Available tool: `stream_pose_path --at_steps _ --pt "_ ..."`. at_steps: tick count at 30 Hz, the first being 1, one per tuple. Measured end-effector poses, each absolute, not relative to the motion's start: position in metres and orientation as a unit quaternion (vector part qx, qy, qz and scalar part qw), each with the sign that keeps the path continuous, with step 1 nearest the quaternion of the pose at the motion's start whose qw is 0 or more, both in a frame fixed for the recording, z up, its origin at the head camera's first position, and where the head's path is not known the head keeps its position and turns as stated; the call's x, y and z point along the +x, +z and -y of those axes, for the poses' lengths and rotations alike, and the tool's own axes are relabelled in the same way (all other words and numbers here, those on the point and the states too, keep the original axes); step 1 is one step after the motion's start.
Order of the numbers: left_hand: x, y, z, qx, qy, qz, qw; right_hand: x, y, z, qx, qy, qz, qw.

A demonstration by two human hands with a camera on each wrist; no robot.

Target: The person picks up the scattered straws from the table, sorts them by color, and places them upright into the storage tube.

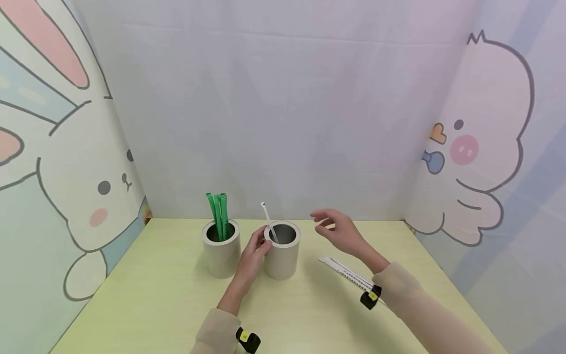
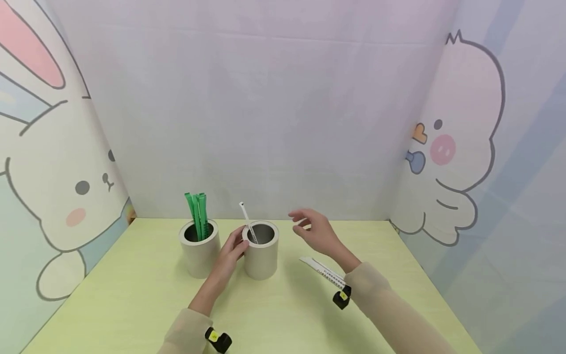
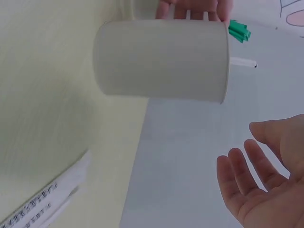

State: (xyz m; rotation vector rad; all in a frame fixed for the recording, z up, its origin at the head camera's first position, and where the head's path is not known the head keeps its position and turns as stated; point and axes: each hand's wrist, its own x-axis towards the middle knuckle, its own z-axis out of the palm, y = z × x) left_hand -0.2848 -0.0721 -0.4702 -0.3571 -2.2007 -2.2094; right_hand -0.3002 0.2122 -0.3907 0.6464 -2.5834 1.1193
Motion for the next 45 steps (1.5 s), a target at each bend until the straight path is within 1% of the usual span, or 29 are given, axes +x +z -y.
stream_pose_path --at_steps 4,11,19,28,36,45 --pt "-0.284 -0.470 0.072 -0.116 -0.703 0.702 -0.001 -0.293 -0.406 -0.242 0.221 0.340 0.906 0.118" --pt "-0.283 -0.470 0.072 -0.115 -0.703 0.702 -0.002 -0.274 -0.438 -0.287 0.227 0.283 0.928 0.088" --pt "-0.283 -0.470 0.072 -0.118 -0.699 0.706 0.000 -0.253 -0.464 -0.317 0.238 0.232 0.941 0.066" --pt "-0.283 -0.469 0.072 -0.117 -0.699 0.706 0.005 -0.248 -0.475 -0.324 0.210 0.206 0.955 0.047" --pt "-0.283 -0.470 0.072 -0.116 -0.697 0.707 0.004 -0.249 -0.481 -0.323 0.233 0.186 0.952 0.064" --pt "-0.284 -0.470 0.072 -0.116 -0.697 0.708 0.002 -0.253 -0.481 -0.320 0.231 0.164 0.958 0.054"
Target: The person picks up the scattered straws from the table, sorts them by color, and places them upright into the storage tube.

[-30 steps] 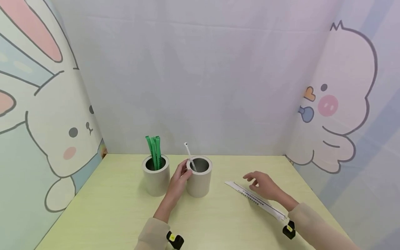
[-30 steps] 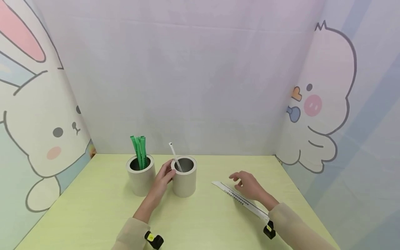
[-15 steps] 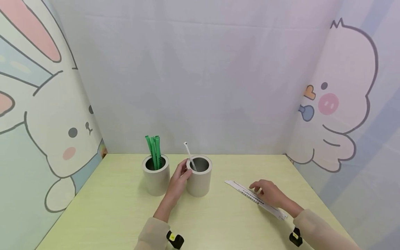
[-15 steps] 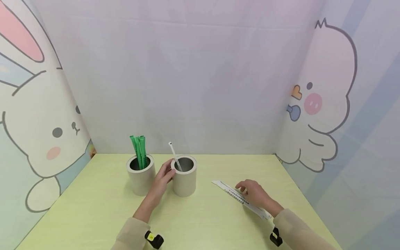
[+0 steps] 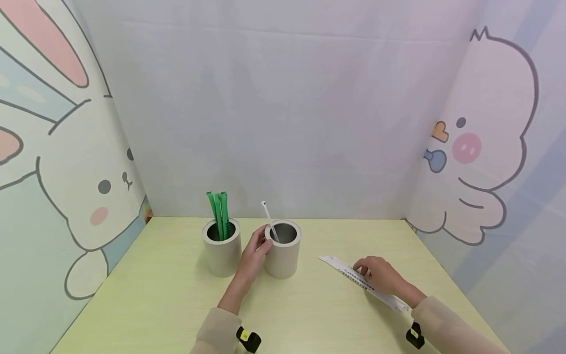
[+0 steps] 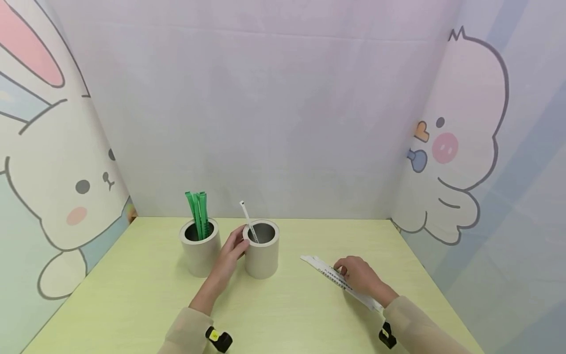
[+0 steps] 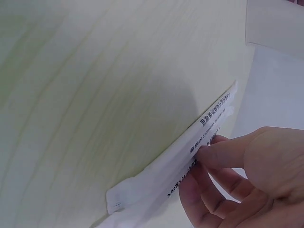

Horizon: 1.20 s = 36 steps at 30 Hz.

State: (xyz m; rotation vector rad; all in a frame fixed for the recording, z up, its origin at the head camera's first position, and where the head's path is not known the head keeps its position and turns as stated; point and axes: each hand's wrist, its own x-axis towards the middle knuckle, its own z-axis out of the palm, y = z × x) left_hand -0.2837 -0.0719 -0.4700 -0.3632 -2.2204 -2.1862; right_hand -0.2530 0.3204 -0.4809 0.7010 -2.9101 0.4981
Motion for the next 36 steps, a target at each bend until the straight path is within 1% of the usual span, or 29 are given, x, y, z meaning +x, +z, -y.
stream_pose_path --at_steps 5,8,19,26,36 --pt "-0.283 -0.470 0.072 -0.115 -0.697 0.708 0.002 -0.253 -0.473 -0.318 0.225 0.172 0.958 0.046" --pt "-0.283 -0.469 0.072 -0.115 -0.696 0.709 0.001 -0.254 -0.465 -0.316 0.226 0.186 0.955 0.054" --pt "-0.284 -0.469 0.071 -0.112 -0.696 0.709 0.002 -0.269 -0.440 -0.298 0.242 0.245 0.931 0.123" --pt "-0.284 -0.469 0.071 -0.112 -0.697 0.708 0.000 -0.278 -0.421 -0.267 0.216 0.319 0.913 0.132" --pt "-0.284 -0.469 0.072 -0.112 -0.700 0.705 -0.001 -0.293 -0.378 -0.207 0.196 0.446 0.856 0.172"
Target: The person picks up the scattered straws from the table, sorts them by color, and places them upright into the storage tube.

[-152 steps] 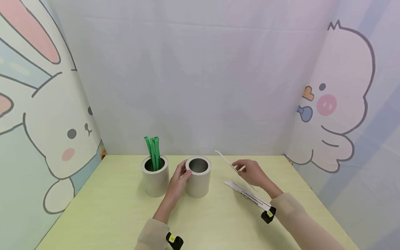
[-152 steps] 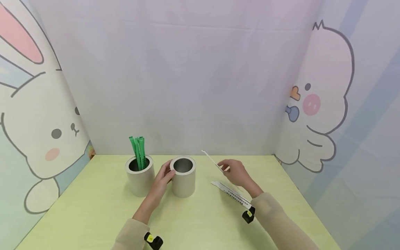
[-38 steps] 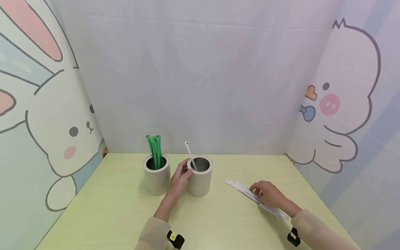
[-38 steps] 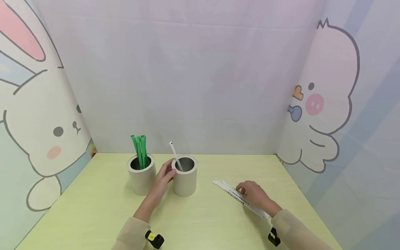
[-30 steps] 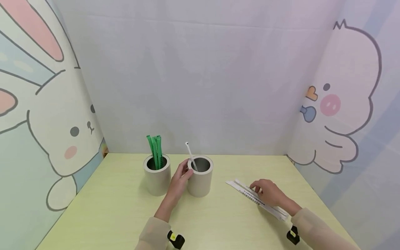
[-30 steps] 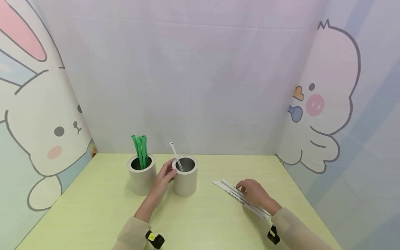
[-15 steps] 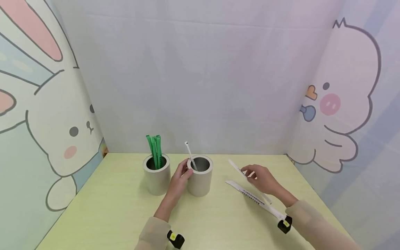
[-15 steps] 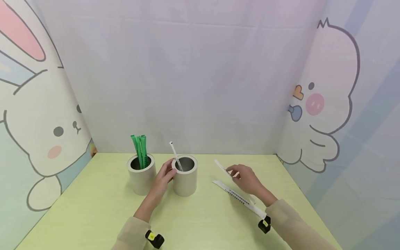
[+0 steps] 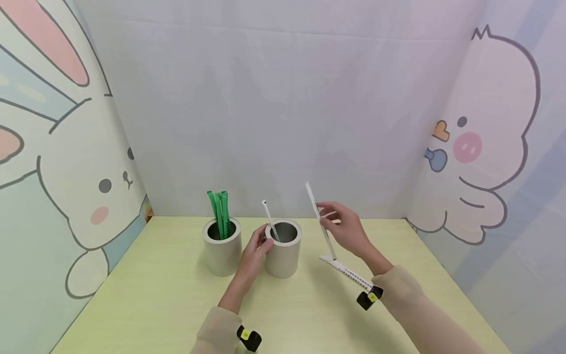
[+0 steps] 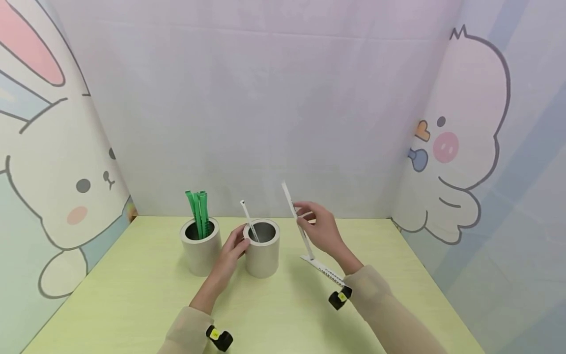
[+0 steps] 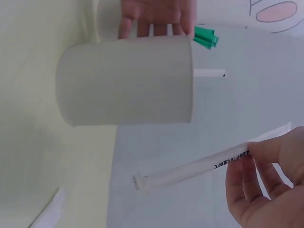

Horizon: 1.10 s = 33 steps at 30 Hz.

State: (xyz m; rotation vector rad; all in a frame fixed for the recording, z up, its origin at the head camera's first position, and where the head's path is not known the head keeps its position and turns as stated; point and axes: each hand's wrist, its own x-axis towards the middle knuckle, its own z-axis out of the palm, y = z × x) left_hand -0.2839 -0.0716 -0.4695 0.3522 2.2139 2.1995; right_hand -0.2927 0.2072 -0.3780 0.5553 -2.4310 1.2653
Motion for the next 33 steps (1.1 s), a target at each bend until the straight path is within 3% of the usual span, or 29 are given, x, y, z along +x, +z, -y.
stream_pose_path --at_steps 16,33 --pt "-0.286 -0.470 0.071 0.113 0.701 -0.704 0.000 -0.319 -0.328 -0.130 0.209 0.536 0.783 0.236" --pt "-0.285 -0.469 0.072 0.113 0.698 -0.707 0.006 -0.335 -0.381 -0.116 0.163 0.549 0.795 0.202"
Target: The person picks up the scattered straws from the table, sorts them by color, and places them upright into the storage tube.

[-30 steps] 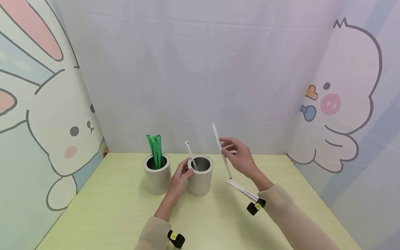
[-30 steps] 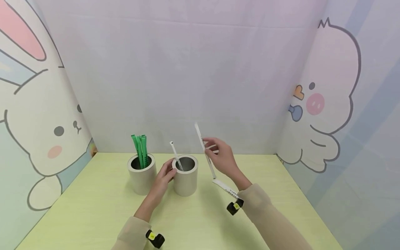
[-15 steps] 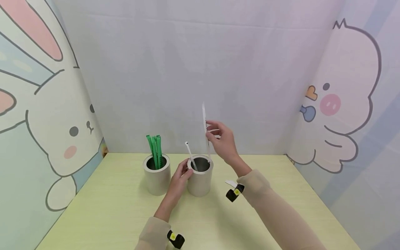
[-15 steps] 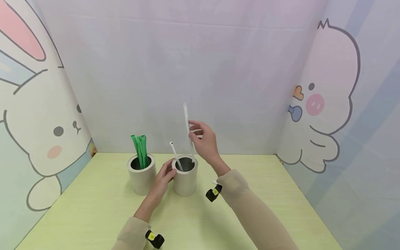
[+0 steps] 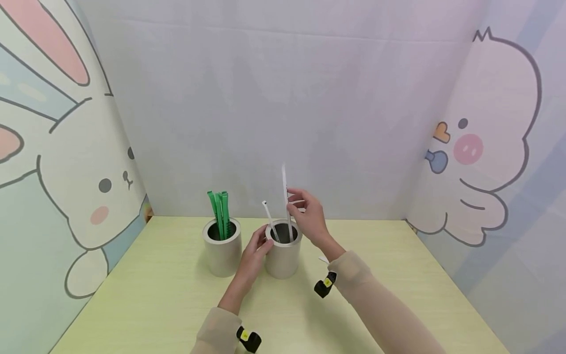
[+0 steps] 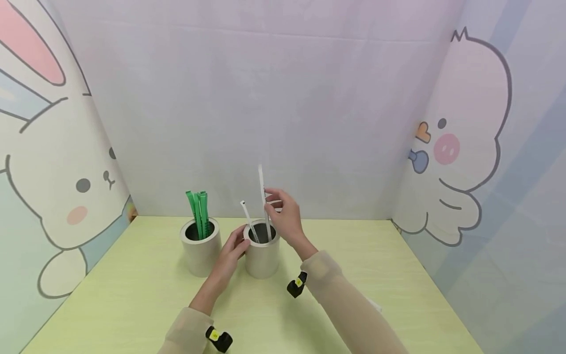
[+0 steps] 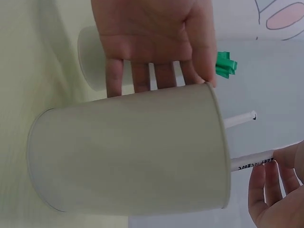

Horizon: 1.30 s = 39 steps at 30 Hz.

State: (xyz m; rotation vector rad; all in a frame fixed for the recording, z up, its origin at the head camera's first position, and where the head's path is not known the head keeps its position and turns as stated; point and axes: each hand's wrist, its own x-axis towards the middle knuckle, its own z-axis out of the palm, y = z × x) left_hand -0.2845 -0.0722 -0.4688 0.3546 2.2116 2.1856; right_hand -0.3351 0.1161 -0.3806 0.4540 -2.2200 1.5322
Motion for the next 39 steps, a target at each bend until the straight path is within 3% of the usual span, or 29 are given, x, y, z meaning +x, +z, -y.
stream_pose_path --at_steps 8,15,25,39 --pt "-0.285 -0.469 0.073 0.116 0.698 -0.706 0.009 -0.332 -0.398 -0.121 0.167 0.538 0.805 0.187" --pt "-0.285 -0.470 0.072 0.112 0.699 -0.706 0.003 -0.325 -0.392 -0.138 0.192 0.492 0.823 0.209" --pt "-0.286 -0.470 0.071 0.112 0.699 -0.706 -0.005 -0.302 -0.390 -0.200 0.238 0.390 0.869 0.189" --pt "-0.285 -0.470 0.072 0.111 0.700 -0.706 -0.002 -0.268 -0.434 -0.278 0.250 0.293 0.909 0.160"
